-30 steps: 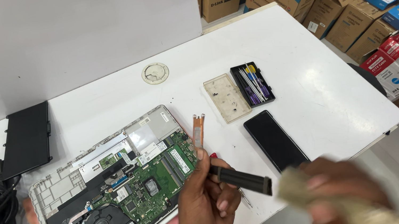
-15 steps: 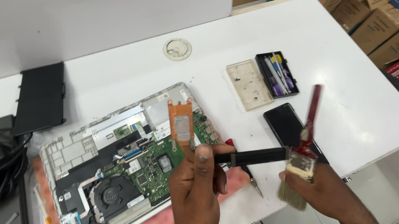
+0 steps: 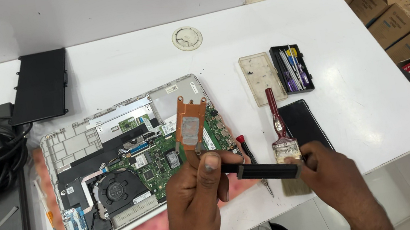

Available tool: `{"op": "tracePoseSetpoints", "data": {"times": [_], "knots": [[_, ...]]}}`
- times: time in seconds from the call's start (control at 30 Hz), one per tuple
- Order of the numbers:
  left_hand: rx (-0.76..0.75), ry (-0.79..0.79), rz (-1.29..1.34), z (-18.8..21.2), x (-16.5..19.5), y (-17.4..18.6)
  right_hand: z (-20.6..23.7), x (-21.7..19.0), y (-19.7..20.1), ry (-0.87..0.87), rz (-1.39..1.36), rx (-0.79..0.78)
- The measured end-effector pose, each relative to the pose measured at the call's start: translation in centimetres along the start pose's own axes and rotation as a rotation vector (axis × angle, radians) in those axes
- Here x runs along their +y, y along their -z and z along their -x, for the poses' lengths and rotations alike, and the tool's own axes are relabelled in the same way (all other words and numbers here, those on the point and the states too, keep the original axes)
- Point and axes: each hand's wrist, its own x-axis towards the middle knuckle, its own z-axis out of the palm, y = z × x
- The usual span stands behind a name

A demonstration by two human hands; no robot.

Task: The person works on a disassembled laptop on a foam pad, using a screwdriver to unscrew and adjust components on the motherboard. They remove the fan and heatsink assembly, handle the copper heatsink, and rub it with an abrasive block before setting it down.

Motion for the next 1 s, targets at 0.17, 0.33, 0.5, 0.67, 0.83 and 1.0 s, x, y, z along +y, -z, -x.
{"op": "tracePoseSetpoints", "data": {"times": [0.17, 0.33, 0.5, 0.67, 0.83, 1.0], "knots": [[-0.038, 0.02, -0.084, 0.1, -0.9, -0.1, 3.4, 0.2, 0.8, 0.44, -0.4, 0.197], [-0.067, 0.064, -0.049, 0.3, -1.6, -0.6, 4.0, 1.4, -1.4, 0.81, -1.126, -0.073], [-0.039, 0.051, -0.145, 0.3, -1.6, -0.5, 3.3, 2.0, -3.0, 0.915, -1.243, -0.133], [-0.086, 0.044, -0.194, 0.2, -1.8, -1.2, 4.5, 2.4, -3.4, 0.812, -0.928, 0.066], [-0.106, 0.066, -0.193, 0.1, -2.0, -1.7, 4.4, 1.9, -2.7, 0.787, -1.386, -0.151], [-0.1, 0.077, -0.219, -0.3, -2.0, -2.0, 4.8, 1.7, -1.9, 1.068, -1.3, -0.225]]}}
